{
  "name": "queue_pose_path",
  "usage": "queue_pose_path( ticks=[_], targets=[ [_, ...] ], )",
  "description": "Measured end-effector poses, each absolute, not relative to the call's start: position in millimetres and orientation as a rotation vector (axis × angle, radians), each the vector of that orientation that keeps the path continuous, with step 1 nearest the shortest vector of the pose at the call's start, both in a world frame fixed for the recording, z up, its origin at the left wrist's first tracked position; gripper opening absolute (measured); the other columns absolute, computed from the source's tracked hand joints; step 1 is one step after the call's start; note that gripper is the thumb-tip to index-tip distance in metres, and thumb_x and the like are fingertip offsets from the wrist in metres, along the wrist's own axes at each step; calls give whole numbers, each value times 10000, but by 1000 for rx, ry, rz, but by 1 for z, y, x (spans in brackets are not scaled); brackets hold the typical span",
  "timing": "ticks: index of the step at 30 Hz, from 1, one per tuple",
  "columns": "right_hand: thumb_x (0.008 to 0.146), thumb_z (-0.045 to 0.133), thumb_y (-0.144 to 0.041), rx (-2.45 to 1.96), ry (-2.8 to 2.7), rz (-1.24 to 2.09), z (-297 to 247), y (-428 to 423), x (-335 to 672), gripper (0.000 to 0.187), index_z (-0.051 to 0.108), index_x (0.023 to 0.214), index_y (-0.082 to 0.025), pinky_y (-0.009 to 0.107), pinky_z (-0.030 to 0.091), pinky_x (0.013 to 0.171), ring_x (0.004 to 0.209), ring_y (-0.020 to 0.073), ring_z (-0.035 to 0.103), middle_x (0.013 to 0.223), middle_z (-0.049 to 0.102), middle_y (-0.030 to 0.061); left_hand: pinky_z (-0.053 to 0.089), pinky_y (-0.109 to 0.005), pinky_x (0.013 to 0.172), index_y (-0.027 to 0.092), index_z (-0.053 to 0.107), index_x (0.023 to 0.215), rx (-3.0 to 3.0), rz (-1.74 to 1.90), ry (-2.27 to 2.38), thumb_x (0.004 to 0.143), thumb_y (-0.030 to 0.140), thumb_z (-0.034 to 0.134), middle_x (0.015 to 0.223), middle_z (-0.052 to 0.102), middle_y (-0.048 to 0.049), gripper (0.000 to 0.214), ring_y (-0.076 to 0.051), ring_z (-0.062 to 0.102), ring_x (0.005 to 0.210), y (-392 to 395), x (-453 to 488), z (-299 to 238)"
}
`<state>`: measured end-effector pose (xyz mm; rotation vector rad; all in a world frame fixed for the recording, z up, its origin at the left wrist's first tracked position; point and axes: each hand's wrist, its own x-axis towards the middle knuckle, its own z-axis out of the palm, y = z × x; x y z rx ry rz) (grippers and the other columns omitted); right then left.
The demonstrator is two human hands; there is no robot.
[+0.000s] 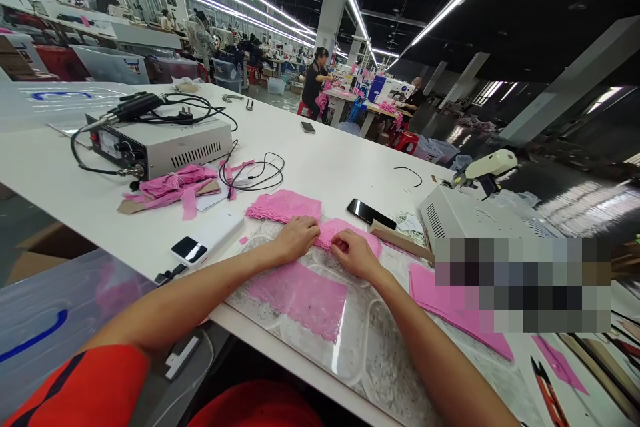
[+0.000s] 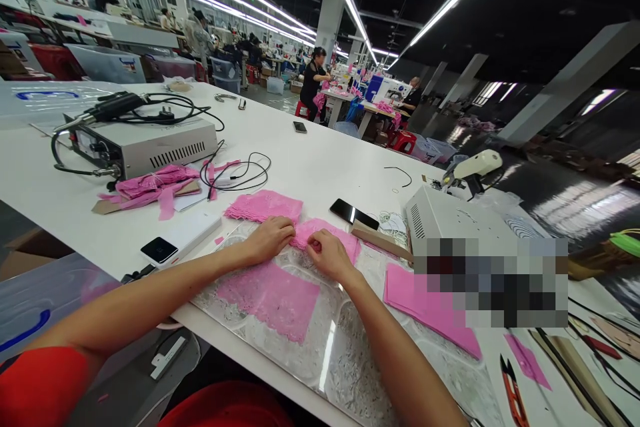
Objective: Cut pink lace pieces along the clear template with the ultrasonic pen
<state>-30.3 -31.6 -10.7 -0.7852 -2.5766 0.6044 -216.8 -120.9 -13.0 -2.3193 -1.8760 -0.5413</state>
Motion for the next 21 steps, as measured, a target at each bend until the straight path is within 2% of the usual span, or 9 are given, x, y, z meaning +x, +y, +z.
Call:
queue_pose_path(
  ticks=[4,5,8,10,12,15,17,21],
  targets=[
    [732,641,-294,-811,-2553,540,1,-40,-43,256,610,972,-208,274,418,698,804,148,556,988,623,39,424,-322,799,159,620,881,-2316,-566,-1804,902,135,521,946,622,-64,104,-195,566,902,-119,-212,-9],
    [727,642,-285,-820,-2548,524,3,-43,-48,251,613,965,-212,272,408,688,815,153,557,992,624,40,426,-316,799,162,616,888,-2309,-578,-1791,901,134,521,940,621,-60,100,-191,567,897,-118,-210,-7],
    [749,574,-211,-876,-2509,501,7,-48,-63,77,616,813,-207,262,368,631,742,146,545,861,632,29,436,-304,790,161,604,903,-2253,-628,-1794,910,126,485,920,615,-61,124,-184,568,876,-121,-205,-5],
    [762,527,-184,-929,-2455,511,10,-46,-69,80,600,736,-205,258,352,605,665,135,529,738,620,12,442,-303,777,158,599,892,-2204,-653,-1820,910,120,462,913,614,-67,144,-185,570,866,-125,-201,-5],
    [761,505,-184,-984,-2380,532,15,-40,-69,98,599,743,-206,252,353,593,620,129,527,669,611,-4,444,-308,770,158,603,849,-2178,-654,-1851,903,137,474,886,618,-68,141,-190,576,853,-129,-195,-7],
    [749,485,-203,-1049,-2262,549,24,-29,-59,121,601,786,-202,254,375,601,604,132,547,640,617,-11,444,-343,779,148,622,802,-2157,-634,-1914,890,264,554,848,628,-77,161,-213,587,837,-130,-178,-7],
    [742,480,-225,-1078,-2203,552,30,-23,-50,133,596,803,-202,261,388,605,585,138,555,607,613,-17,440,-381,799,135,643,815,-2125,-634,-1970,868,390,596,863,634,-97,264,-241,593,855,-124,-163,-4],
    [707,500,-234,-1111,-2133,553,39,-21,-37,83,569,749,-215,269,403,592,522,142,550,526,583,-37,422,-430,846,117,669,895,-2049,-662,-2063,846,528,584,912,639,-125,422,-284,589,928,-105,-135,4]
  ],
)
